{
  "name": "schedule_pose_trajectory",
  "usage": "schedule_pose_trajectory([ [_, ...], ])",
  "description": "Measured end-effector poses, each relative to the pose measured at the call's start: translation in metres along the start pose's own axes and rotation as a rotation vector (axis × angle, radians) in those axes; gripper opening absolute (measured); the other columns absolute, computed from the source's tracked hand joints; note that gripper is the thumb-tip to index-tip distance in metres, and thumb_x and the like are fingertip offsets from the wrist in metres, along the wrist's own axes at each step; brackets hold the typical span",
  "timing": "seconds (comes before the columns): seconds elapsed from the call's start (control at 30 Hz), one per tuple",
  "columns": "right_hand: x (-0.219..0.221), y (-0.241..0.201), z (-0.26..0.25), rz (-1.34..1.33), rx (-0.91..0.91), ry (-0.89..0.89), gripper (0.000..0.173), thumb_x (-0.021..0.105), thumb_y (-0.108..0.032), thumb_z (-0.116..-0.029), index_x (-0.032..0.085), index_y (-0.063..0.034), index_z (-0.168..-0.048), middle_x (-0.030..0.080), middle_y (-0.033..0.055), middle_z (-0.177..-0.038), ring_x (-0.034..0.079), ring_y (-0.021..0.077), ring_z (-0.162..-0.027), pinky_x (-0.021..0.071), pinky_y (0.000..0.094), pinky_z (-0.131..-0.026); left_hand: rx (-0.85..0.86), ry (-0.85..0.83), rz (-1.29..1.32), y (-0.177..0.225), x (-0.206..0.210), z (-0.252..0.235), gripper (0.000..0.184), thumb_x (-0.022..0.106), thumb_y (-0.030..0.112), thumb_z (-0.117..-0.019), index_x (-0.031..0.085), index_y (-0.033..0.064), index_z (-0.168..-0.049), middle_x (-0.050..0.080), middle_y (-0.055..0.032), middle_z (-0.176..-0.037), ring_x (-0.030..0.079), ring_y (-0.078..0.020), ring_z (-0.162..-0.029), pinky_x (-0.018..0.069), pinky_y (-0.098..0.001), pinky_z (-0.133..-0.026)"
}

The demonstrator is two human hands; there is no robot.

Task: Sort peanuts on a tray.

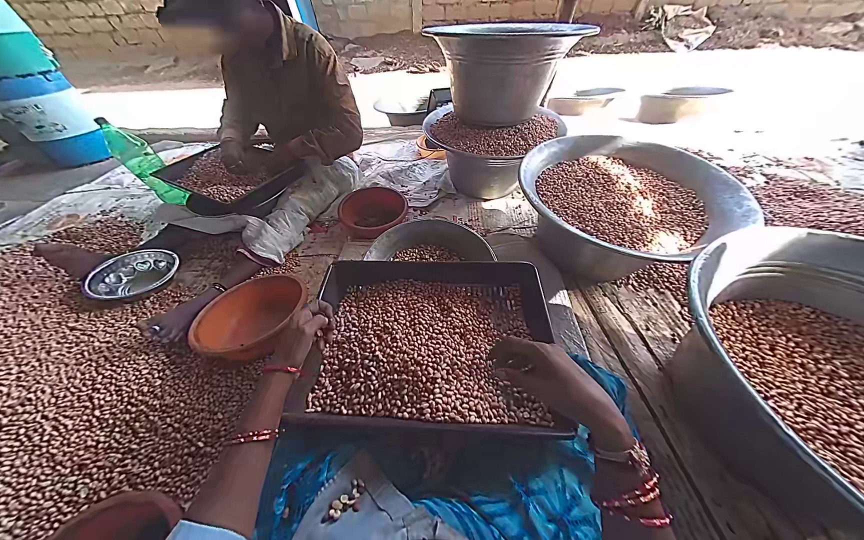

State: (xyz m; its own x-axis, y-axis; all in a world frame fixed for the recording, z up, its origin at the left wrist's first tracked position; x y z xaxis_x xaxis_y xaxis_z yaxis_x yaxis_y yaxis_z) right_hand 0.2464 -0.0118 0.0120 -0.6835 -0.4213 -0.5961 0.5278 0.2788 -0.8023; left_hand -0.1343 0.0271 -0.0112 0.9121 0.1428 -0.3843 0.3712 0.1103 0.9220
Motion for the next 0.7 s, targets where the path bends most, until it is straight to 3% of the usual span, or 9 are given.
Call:
schedule_pose_trajectory([
  [0.07, 0.001, 0.004, -0.001, 0.0, 0.002, 0.011, 0.026, 0.065, -0.017, -0.0998, 0.068, -0.0055, -0.123, 0.075, 0.0078, -0.11, 0.072, 0.0147, -0.095, 0.0581, 0.034, -0.086, -0.026, -0.002, 0.083, -0.002, -0.008, 0.002, 0.023, 0.033, -0.005, -0.0965, 0.054, -0.001, -0.106, 0.056, 0.0034, -0.07, 0.051, 0.0, -0.05, 0.0421, -0.014, -0.047],
  [0.13, 0.004, 0.003, -0.005, 0.003, -0.001, 0.0, 0.026, 0.065, -0.016, -0.1, 0.068, -0.0051, -0.123, 0.075, 0.0084, -0.11, 0.072, 0.0154, -0.094, 0.0577, 0.0346, -0.086, -0.008, -0.03, -0.283, -0.002, -0.008, 0.003, 0.02, 0.048, -0.003, -0.1001, 0.065, -0.0037, -0.11, 0.06, -0.004, -0.077, 0.053, -0.0073, -0.059, 0.0453, -0.0223, -0.058],
  [0.23, 0.011, -0.001, -0.011, 0.017, 0.018, -0.043, 0.027, 0.065, -0.016, -0.1004, 0.067, -0.0057, -0.125, 0.075, 0.0083, -0.112, 0.072, 0.0162, -0.098, 0.0575, 0.0352, -0.089, -0.089, -0.069, -0.786, 0.001, 0.011, 0.007, 0.024, 0.059, 0.008, -0.102, 0.072, 0.0015, -0.122, 0.071, -0.024, -0.109, 0.067, -0.0384, -0.102, 0.0485, -0.0544, -0.097],
  [0.33, 0.013, -0.001, -0.01, 0.027, 0.016, -0.053, 0.027, 0.066, -0.016, -0.1001, 0.068, -0.0052, -0.125, 0.075, 0.0087, -0.111, 0.072, 0.016, -0.096, 0.0576, 0.0344, -0.087, -0.181, -0.102, -1.011, -0.001, 0.028, 0.01, 0.029, 0.058, 0.012, -0.1038, 0.068, 0.002, -0.129, 0.064, -0.025, -0.134, 0.06, -0.042, -0.128, 0.0453, -0.0579, -0.108],
  [0.47, 0.008, 0.009, -0.002, 0.088, 0.091, -0.031, 0.029, 0.066, -0.019, -0.1005, 0.067, -0.0063, -0.127, 0.075, 0.0096, -0.112, 0.073, 0.0195, -0.097, 0.0571, 0.0391, -0.089, -0.152, -0.183, -0.911, 0.003, 0.025, 0.011, 0.028, 0.062, 0.014, -0.1023, 0.069, -0.0012, -0.124, 0.068, -0.0266, -0.121, 0.065, -0.0427, -0.116, 0.0471, -0.0584, -0.103],
  [0.53, 0.004, 0.017, 0.004, 0.141, 0.179, -0.02, 0.032, 0.065, -0.021, -0.1013, 0.066, -0.0061, -0.13, 0.074, 0.0122, -0.113, 0.072, 0.0242, -0.1, 0.0554, 0.0445, -0.092, 0.02, -0.408, -0.621, 0.011, 0.022, 0.022, 0.018, 0.067, 0.009, -0.0991, 0.072, -0.0029, -0.112, 0.072, -0.0171, -0.097, 0.069, -0.0278, -0.087, 0.0543, -0.0454, -0.087],
  [0.57, 0.004, 0.022, 0.006, 0.17, 0.223, -0.02, 0.034, 0.065, -0.021, -0.101, 0.064, -0.0062, -0.132, 0.074, 0.0136, -0.113, 0.072, 0.0269, -0.101, 0.0549, 0.0476, -0.093, 0.125, -0.584, -0.396, 0.013, 0.021, 0.032, 0.013, 0.067, 0.008, -0.0968, 0.073, 0.0017, -0.107, 0.074, -0.0047, -0.092, 0.07, -0.0124, -0.081, 0.0583, -0.0312, -0.081],
  [0.63, 0.006, 0.031, 0.01, 0.239, 0.332, -0.037, 0.041, 0.068, -0.025, -0.0995, 0.061, -0.008, -0.136, 0.073, 0.0163, -0.115, 0.071, 0.0329, -0.105, 0.0535, 0.054, -0.095, 0.188, -0.891, 0.003, 0.02, 0.022, 0.052, 0.019, 0.066, 0.015, -0.0974, 0.076, 0.0102, -0.113, 0.078, 0.0041, -0.105, 0.074, -0.0063, -0.095, 0.0606, -0.024, -0.088],
  [0.7, 0.009, 0.034, 0.011, 0.306, 0.47, -0.071, 0.05, 0.071, -0.028, -0.0974, 0.057, -0.0088, -0.141, 0.071, 0.0198, -0.116, 0.069, 0.038, -0.108, 0.0518, 0.058, -0.095, 0.086, -0.808, 0.031, 0.024, 0.017, 0.058, 0.021, 0.063, 0.007, -0.0958, 0.072, 0.0081, -0.115, 0.078, -0.0006, -0.104, 0.077, -0.0118, -0.086, 0.0648, -0.0269, -0.078],
])
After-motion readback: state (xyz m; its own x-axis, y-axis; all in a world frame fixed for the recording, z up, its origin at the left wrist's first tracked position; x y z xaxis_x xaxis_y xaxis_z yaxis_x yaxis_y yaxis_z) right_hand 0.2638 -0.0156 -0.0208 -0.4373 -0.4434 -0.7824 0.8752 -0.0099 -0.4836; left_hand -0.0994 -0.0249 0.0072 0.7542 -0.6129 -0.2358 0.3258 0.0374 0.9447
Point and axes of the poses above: each hand's wrist, its own z-axis away from the middle knuckle, its own x-axis out of the palm, y = z × x, the point moved 6 cm from there along -z, towards the middle knuckle
